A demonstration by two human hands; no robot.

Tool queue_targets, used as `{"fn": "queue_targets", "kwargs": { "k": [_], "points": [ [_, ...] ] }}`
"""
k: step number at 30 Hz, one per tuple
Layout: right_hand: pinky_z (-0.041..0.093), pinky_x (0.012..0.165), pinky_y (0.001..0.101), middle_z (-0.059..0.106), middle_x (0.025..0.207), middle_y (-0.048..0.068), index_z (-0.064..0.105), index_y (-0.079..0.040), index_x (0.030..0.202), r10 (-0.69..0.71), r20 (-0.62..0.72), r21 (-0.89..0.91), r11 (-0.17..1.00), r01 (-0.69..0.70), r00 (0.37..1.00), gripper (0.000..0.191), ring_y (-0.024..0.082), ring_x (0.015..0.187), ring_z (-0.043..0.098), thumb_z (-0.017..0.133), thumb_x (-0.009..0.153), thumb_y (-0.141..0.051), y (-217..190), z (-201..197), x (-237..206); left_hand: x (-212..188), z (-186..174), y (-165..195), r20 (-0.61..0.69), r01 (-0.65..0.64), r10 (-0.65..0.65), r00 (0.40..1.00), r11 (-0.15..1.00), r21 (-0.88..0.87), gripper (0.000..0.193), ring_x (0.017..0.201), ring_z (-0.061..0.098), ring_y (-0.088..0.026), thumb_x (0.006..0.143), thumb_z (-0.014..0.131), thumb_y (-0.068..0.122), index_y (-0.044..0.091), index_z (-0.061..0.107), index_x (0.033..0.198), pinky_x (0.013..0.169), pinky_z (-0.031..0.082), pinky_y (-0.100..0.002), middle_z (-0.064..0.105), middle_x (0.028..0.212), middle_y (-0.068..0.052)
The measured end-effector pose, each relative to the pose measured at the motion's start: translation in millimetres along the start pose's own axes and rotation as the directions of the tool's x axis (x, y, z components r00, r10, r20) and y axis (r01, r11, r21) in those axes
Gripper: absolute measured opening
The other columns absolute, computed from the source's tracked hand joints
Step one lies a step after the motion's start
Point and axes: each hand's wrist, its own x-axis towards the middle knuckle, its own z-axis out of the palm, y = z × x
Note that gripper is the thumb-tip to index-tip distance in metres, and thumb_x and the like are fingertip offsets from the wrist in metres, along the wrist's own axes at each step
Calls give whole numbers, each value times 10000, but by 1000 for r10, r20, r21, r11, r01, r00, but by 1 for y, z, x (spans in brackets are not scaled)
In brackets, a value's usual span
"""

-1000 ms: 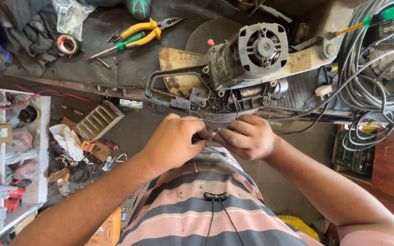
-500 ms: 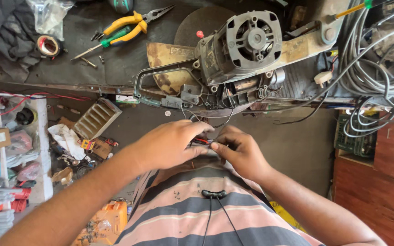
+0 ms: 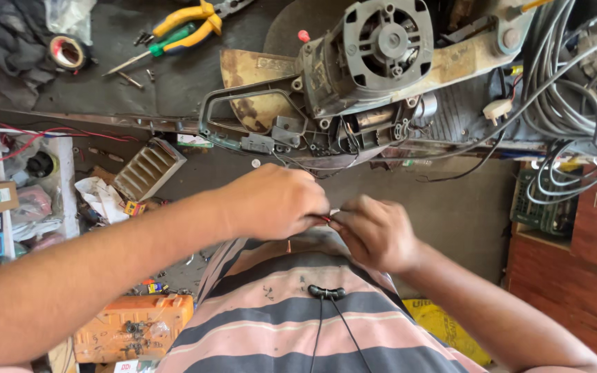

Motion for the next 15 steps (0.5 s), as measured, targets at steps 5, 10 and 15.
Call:
{"fn": "queue_targets", "kwargs": {
  "k": [5,10,15],
  "points": [
    [521,560,324,655,917,108,674,-12,1084,653,565,646,31,-763,505,318,203,689,662,706,864,-239,-6,35,-30,-10,12,9,-152,-140,176,972,965,224,90,831,654,-228,857,631,147,82,689,880,595,531,-363,616,817,-52],
    [540,561,295,679,918,131,654,7,1153,557,280,653,487,-580,782,411,185,673,681,675,898,-315,4,12,-28,-9,26,11,-291,-30,55,955,996,89,129,855,651,-232,873,617,142,85,700,953,676,547,-365,615,844,-41],
    [555,657,333,667,1057,69,690,-63,1147,-155,-5,-196,969,151,988,231,205,814,701,724,949,-178,8,-7,-11,-9,33,14,-263,31,-9,965,996,79,88,866,655,-242,865,624,153,86,672,894,693,550,-372,619,849,-53]
  ]
}}
